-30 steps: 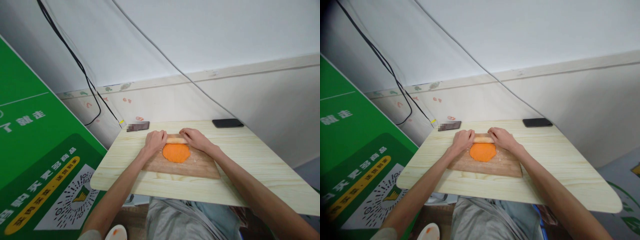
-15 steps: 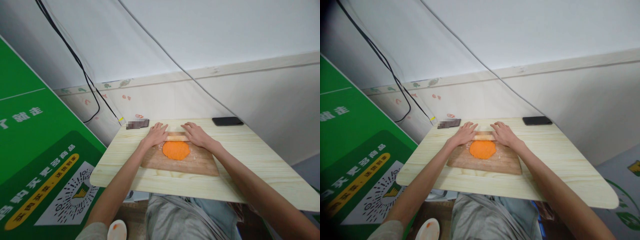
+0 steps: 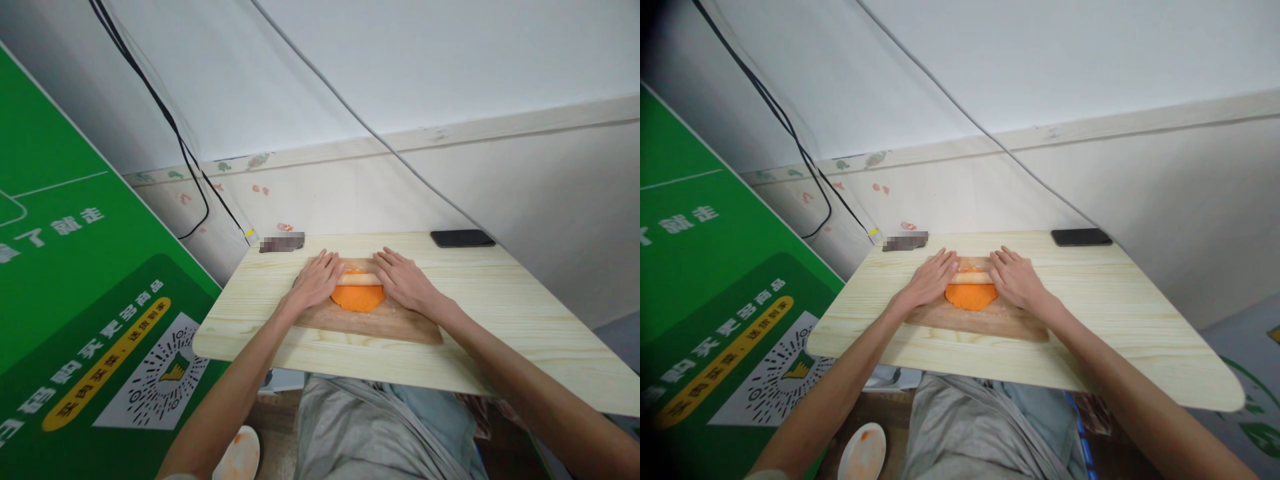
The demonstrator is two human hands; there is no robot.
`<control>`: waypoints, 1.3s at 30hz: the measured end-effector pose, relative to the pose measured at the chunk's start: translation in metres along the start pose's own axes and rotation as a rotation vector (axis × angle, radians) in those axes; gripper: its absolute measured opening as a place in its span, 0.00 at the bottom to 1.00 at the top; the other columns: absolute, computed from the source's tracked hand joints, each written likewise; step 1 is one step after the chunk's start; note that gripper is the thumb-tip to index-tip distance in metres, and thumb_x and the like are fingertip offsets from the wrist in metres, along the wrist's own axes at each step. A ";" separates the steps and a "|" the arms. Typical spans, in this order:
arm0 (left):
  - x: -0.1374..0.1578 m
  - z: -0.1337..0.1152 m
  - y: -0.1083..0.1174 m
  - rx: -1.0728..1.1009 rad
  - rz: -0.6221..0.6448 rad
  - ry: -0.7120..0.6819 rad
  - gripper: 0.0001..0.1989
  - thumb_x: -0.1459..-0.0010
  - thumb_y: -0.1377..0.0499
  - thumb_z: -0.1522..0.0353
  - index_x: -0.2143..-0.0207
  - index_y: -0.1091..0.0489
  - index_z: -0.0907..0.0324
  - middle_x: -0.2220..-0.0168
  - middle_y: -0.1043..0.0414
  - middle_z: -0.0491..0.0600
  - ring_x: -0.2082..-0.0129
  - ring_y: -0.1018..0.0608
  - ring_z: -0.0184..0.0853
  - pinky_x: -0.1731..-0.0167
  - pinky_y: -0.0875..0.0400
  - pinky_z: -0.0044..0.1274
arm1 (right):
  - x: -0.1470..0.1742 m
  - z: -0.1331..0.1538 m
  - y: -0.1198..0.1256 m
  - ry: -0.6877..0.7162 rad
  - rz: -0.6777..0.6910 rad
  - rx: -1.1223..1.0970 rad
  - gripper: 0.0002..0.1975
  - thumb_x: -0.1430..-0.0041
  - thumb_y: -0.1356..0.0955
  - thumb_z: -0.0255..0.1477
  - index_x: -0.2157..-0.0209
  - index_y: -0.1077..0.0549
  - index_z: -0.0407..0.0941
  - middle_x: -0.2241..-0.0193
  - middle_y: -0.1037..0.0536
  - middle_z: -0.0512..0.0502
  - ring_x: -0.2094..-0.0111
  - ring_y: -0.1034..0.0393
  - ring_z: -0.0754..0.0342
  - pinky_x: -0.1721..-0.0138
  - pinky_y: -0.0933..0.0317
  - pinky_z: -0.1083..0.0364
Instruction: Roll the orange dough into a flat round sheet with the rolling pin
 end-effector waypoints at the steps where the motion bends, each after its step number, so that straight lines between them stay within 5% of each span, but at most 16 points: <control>1: 0.006 -0.005 0.003 -0.010 -0.024 -0.018 0.34 0.21 0.68 0.55 0.29 0.37 0.61 0.27 0.36 0.55 0.23 0.42 0.41 0.25 0.46 0.37 | 0.005 0.003 0.002 -0.002 -0.008 -0.011 0.30 0.24 0.48 0.32 0.35 0.29 0.31 0.36 0.24 0.28 0.30 0.36 0.37 0.31 0.38 0.39; 6: 0.036 -0.027 0.015 -0.039 -0.094 -0.072 0.33 0.21 0.65 0.58 0.33 0.31 0.65 0.29 0.34 0.58 0.25 0.36 0.43 0.25 0.44 0.36 | 0.033 0.021 0.008 -0.004 -0.051 -0.065 0.32 0.22 0.47 0.36 0.32 0.32 0.28 0.32 0.29 0.25 0.27 0.41 0.38 0.28 0.43 0.39; 13: 0.075 -0.039 0.021 0.023 -0.082 -0.104 0.29 0.21 0.60 0.59 0.25 0.43 0.57 0.25 0.41 0.53 0.23 0.41 0.43 0.26 0.42 0.42 | 0.073 0.043 0.014 -0.009 -0.139 -0.080 0.35 0.22 0.45 0.37 0.22 0.53 0.35 0.25 0.43 0.28 0.24 0.49 0.37 0.26 0.48 0.33; 26: 0.115 -0.056 0.018 -0.022 -0.172 -0.168 0.31 0.22 0.54 0.60 0.22 0.52 0.57 0.23 0.45 0.54 0.22 0.46 0.44 0.25 0.43 0.45 | 0.114 0.075 0.024 -0.015 -0.184 -0.013 0.43 0.23 0.41 0.34 0.22 0.74 0.42 0.24 0.46 0.34 0.24 0.48 0.38 0.26 0.47 0.32; 33: 0.122 -0.055 0.015 -0.029 -0.176 -0.166 0.33 0.23 0.54 0.60 0.21 0.58 0.55 0.22 0.50 0.53 0.21 0.48 0.43 0.24 0.45 0.45 | 0.120 0.077 0.026 0.006 -0.179 -0.006 0.43 0.24 0.40 0.35 0.21 0.73 0.42 0.25 0.44 0.34 0.24 0.49 0.38 0.26 0.47 0.32; 39: 0.072 -0.036 0.015 -0.022 -0.100 -0.145 0.31 0.21 0.59 0.58 0.23 0.48 0.59 0.24 0.44 0.57 0.22 0.43 0.43 0.24 0.47 0.44 | 0.077 0.047 0.022 0.004 -0.104 -0.039 0.36 0.22 0.45 0.41 0.22 0.50 0.35 0.27 0.38 0.29 0.24 0.48 0.37 0.25 0.52 0.32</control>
Point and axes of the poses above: each hand's wrist, its own x-axis away from the middle knuckle, its own y-axis out of the back of the hand, z = x × y, the point moved 6 cm from there along -x, towards the middle knuckle
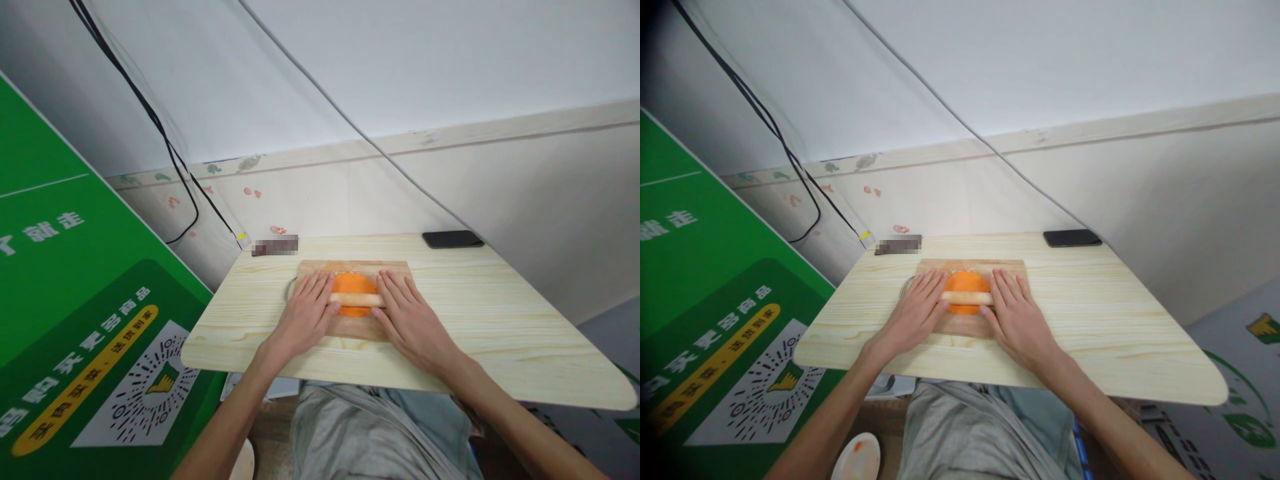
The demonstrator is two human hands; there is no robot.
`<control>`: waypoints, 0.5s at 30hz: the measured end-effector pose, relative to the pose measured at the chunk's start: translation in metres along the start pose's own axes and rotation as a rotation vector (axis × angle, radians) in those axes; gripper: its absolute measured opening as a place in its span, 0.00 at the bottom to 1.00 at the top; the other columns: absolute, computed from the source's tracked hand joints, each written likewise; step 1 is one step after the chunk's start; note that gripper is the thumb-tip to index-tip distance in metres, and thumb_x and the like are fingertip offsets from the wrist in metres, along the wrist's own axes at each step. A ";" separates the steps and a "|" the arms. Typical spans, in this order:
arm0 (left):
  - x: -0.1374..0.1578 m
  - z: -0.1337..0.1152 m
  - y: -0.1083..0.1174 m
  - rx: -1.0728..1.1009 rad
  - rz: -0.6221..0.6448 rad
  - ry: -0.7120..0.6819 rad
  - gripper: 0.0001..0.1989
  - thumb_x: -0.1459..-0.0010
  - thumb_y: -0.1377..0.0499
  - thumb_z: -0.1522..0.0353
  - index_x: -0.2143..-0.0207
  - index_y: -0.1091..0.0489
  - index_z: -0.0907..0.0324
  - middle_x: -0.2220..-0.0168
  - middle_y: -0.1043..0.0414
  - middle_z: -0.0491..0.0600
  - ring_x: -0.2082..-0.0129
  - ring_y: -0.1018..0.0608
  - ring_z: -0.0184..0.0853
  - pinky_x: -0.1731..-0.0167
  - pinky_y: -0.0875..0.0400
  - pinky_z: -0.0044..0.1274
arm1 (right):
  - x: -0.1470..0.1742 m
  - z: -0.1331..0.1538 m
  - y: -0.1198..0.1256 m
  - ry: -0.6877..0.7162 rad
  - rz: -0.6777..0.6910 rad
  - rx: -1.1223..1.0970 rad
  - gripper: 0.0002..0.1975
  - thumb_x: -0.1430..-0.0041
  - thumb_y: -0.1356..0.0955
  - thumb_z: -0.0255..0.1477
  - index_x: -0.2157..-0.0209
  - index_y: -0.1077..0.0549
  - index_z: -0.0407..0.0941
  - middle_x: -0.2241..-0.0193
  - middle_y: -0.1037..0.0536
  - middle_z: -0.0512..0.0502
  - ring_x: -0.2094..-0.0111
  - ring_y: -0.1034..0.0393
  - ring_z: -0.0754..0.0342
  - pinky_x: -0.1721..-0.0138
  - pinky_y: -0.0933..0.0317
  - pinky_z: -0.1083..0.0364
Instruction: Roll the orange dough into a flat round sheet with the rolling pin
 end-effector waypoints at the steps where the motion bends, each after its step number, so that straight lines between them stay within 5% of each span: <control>1: -0.010 0.006 -0.002 -0.006 0.008 0.014 0.31 0.21 0.60 0.58 0.24 0.46 0.61 0.25 0.42 0.58 0.23 0.43 0.44 0.24 0.47 0.44 | -0.010 -0.007 -0.002 -0.008 0.024 0.000 0.35 0.21 0.47 0.42 0.24 0.46 0.34 0.28 0.37 0.28 0.25 0.47 0.37 0.25 0.53 0.33; 4: -0.041 0.022 -0.010 -0.039 0.031 0.060 0.33 0.21 0.63 0.57 0.26 0.42 0.66 0.25 0.42 0.60 0.22 0.46 0.47 0.24 0.49 0.42 | -0.038 -0.028 -0.014 -0.029 0.126 -0.004 0.37 0.21 0.51 0.42 0.29 0.37 0.31 0.28 0.36 0.26 0.24 0.49 0.36 0.26 0.53 0.34; 15: -0.118 0.072 -0.036 -0.038 0.187 0.196 0.36 0.23 0.65 0.56 0.25 0.49 0.71 0.22 0.52 0.63 0.20 0.55 0.46 0.24 0.54 0.40 | -0.103 -0.097 -0.064 -0.152 0.337 -0.044 0.36 0.22 0.54 0.44 0.25 0.41 0.44 0.25 0.41 0.35 0.23 0.54 0.37 0.28 0.52 0.30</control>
Point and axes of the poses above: each hand's wrist, its own x-axis away from the middle knuckle, its own y-axis out of the back of the hand, z = x × y, the point moved 6 cm from there along -x, towards the middle knuckle
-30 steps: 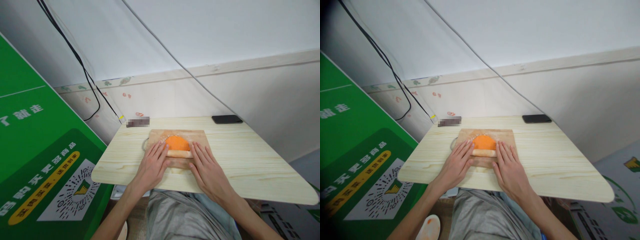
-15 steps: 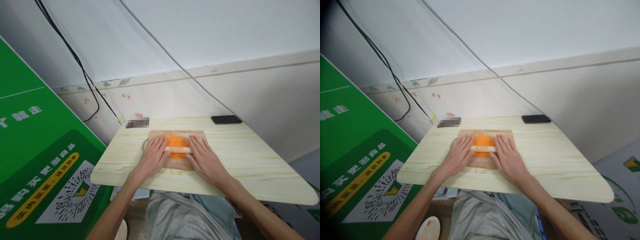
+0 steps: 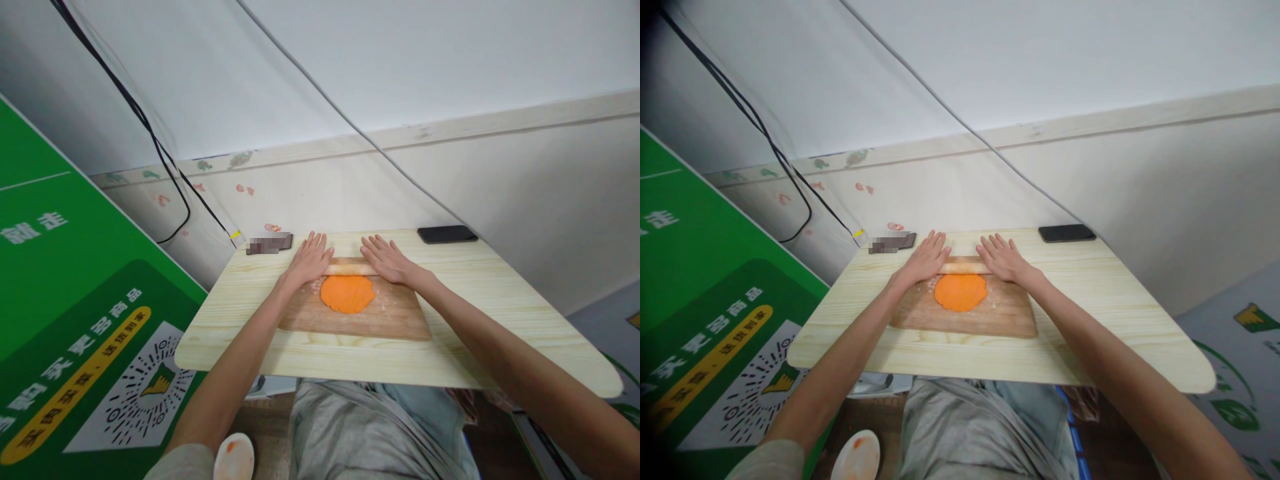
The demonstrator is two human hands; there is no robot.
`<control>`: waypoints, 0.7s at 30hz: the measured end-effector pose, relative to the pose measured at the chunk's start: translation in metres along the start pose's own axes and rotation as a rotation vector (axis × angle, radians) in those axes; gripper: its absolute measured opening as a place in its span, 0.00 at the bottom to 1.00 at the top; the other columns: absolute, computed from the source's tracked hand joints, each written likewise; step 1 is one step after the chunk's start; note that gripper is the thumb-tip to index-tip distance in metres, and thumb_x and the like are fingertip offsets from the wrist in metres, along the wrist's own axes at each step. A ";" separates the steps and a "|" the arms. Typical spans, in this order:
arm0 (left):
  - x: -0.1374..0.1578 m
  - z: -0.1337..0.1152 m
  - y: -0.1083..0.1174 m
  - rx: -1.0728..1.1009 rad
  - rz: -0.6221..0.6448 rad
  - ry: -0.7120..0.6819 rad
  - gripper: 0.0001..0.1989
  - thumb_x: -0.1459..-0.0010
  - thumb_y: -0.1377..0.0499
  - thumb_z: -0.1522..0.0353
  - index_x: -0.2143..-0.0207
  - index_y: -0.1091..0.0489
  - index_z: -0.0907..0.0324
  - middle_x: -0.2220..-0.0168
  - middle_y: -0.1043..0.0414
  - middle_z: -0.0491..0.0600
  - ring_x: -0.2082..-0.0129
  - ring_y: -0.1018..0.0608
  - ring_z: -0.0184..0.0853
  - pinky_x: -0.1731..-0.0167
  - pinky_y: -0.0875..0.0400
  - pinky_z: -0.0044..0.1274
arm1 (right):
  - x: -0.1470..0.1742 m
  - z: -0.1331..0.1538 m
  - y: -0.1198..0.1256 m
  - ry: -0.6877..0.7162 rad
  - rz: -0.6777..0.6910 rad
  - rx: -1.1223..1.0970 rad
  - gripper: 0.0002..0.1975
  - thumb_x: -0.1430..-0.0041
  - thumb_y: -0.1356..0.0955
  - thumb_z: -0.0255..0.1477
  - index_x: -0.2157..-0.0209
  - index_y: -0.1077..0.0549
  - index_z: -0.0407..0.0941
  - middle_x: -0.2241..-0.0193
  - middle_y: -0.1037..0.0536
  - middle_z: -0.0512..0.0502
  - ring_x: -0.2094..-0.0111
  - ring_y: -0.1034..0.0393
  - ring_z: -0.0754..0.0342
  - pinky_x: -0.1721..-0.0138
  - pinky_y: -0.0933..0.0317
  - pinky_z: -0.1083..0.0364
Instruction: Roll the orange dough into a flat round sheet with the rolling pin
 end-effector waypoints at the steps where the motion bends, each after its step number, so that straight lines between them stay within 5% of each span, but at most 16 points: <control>1: -0.001 0.001 -0.002 0.008 0.015 0.007 0.36 0.23 0.65 0.56 0.25 0.49 0.71 0.22 0.52 0.63 0.20 0.55 0.46 0.24 0.54 0.40 | 0.000 -0.001 0.000 -0.009 -0.009 -0.011 0.36 0.22 0.54 0.45 0.24 0.43 0.44 0.25 0.41 0.34 0.23 0.54 0.37 0.28 0.52 0.30; 21: 0.046 -0.020 0.010 -0.032 -0.058 -0.032 0.34 0.22 0.63 0.58 0.28 0.41 0.71 0.26 0.40 0.64 0.22 0.45 0.50 0.26 0.46 0.40 | 0.062 0.046 0.016 -0.014 -0.199 0.076 0.38 0.22 0.55 0.40 0.27 0.43 0.26 0.28 0.38 0.23 0.25 0.47 0.34 0.27 0.52 0.32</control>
Point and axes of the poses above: each hand's wrist, its own x-axis away from the middle knuckle, its own y-axis out of the back of the hand, z = x × y, the point moved 6 cm from there along -x, towards the middle knuckle
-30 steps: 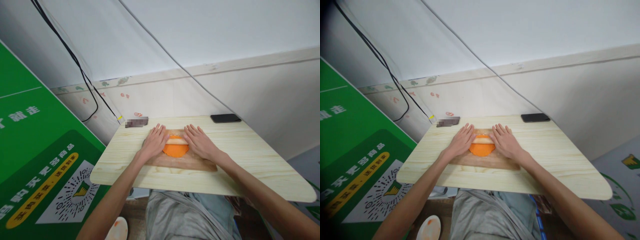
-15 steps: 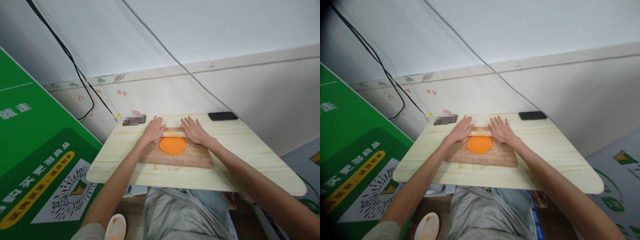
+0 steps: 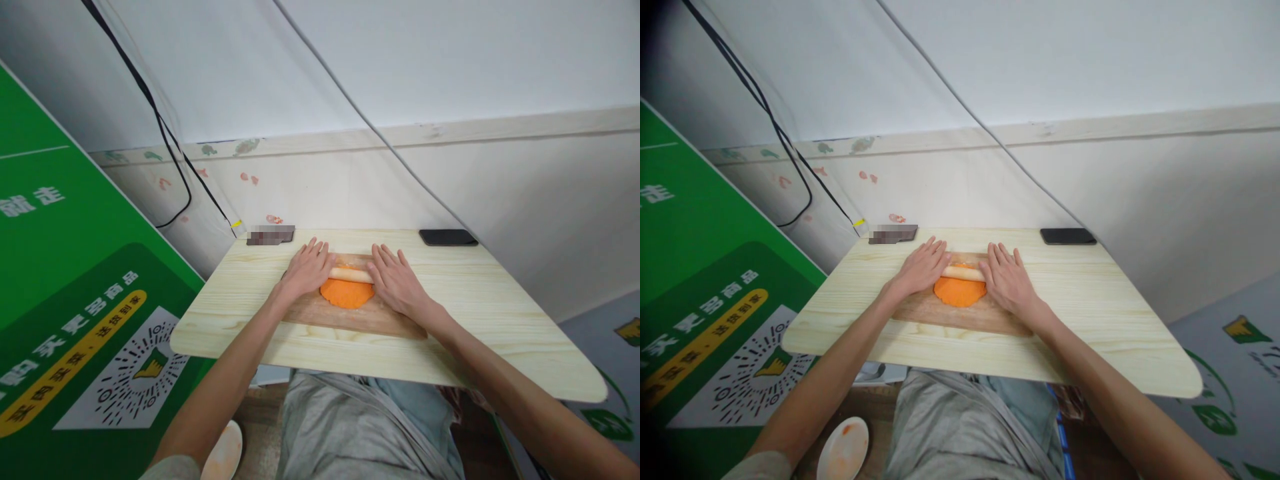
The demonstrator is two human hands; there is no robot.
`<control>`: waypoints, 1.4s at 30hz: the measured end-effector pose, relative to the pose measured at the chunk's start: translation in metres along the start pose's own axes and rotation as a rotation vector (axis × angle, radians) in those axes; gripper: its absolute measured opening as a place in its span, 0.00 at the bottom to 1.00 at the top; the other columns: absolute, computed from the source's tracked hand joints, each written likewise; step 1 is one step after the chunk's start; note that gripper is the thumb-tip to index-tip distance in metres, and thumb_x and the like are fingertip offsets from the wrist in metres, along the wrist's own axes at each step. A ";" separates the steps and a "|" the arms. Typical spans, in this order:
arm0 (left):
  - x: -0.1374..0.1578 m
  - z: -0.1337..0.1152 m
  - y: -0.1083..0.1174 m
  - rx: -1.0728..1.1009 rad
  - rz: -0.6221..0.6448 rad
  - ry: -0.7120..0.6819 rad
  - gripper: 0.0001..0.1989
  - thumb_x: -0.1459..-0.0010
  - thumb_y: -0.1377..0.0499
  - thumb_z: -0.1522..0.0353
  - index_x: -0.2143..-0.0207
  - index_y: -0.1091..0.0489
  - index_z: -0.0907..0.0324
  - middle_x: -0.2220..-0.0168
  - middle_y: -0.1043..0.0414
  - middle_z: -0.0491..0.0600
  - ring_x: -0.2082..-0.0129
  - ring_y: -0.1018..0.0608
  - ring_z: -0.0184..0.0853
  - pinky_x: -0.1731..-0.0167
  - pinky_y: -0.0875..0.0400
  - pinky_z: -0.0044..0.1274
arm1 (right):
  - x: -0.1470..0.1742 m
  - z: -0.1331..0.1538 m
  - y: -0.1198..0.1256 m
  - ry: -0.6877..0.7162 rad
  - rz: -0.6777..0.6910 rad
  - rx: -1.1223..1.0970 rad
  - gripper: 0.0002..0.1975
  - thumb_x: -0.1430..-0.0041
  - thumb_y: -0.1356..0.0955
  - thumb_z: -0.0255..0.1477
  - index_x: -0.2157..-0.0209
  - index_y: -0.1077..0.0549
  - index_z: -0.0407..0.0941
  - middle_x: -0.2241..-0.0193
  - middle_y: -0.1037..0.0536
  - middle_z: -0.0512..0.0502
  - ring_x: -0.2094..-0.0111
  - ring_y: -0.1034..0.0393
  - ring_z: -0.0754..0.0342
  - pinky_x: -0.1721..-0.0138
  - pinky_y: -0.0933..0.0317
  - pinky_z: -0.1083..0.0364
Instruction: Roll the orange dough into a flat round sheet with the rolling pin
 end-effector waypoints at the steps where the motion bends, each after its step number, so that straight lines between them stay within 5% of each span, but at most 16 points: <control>1: 0.005 -0.002 0.001 0.000 -0.017 -0.007 0.33 0.22 0.63 0.58 0.29 0.39 0.70 0.27 0.38 0.63 0.23 0.43 0.49 0.26 0.45 0.40 | 0.004 0.002 0.001 0.006 -0.008 0.003 0.38 0.22 0.54 0.40 0.27 0.43 0.26 0.28 0.38 0.22 0.25 0.46 0.34 0.27 0.52 0.32; 6: 0.029 -0.012 0.007 -0.023 -0.146 -0.065 0.30 0.22 0.62 0.60 0.33 0.33 0.68 0.30 0.33 0.63 0.25 0.37 0.49 0.28 0.41 0.41 | 0.021 0.012 0.004 0.043 -0.070 0.034 0.38 0.21 0.53 0.40 0.27 0.44 0.25 0.30 0.36 0.20 0.26 0.43 0.36 0.27 0.51 0.34; 17: 0.071 -0.022 0.002 0.038 -0.248 -0.055 0.29 0.22 0.57 0.61 0.29 0.38 0.68 0.28 0.37 0.62 0.24 0.38 0.47 0.25 0.44 0.42 | 0.058 0.028 0.008 0.103 -0.167 0.043 0.36 0.21 0.49 0.39 0.26 0.47 0.24 0.28 0.40 0.19 0.24 0.50 0.35 0.26 0.49 0.35; 24: 0.040 -0.011 0.000 0.019 -0.210 -0.047 0.32 0.21 0.61 0.59 0.28 0.40 0.70 0.27 0.39 0.63 0.23 0.41 0.49 0.26 0.43 0.43 | 0.021 0.007 0.005 0.076 -0.026 -0.009 0.38 0.21 0.54 0.42 0.26 0.42 0.30 0.27 0.38 0.25 0.24 0.49 0.38 0.26 0.52 0.35; 35: -0.029 0.016 -0.010 0.018 -0.028 0.079 0.33 0.23 0.60 0.59 0.25 0.46 0.71 0.24 0.46 0.63 0.21 0.48 0.51 0.25 0.47 0.43 | -0.050 -0.030 -0.020 0.005 0.173 -0.013 0.39 0.24 0.56 0.43 0.22 0.52 0.36 0.24 0.46 0.31 0.22 0.57 0.35 0.28 0.51 0.29; 42: -0.012 0.010 -0.014 -0.018 -0.067 -0.007 0.33 0.22 0.62 0.60 0.27 0.43 0.72 0.25 0.42 0.65 0.21 0.47 0.48 0.27 0.43 0.43 | -0.035 -0.023 -0.011 0.019 0.098 -0.034 0.40 0.23 0.57 0.45 0.23 0.47 0.36 0.25 0.42 0.31 0.22 0.54 0.39 0.26 0.52 0.34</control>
Point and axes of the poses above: each hand's wrist, its own x-axis away from the middle knuckle, its own y-axis out of the back of the hand, z = x × y, the point moved 6 cm from there along -x, towards the middle knuckle
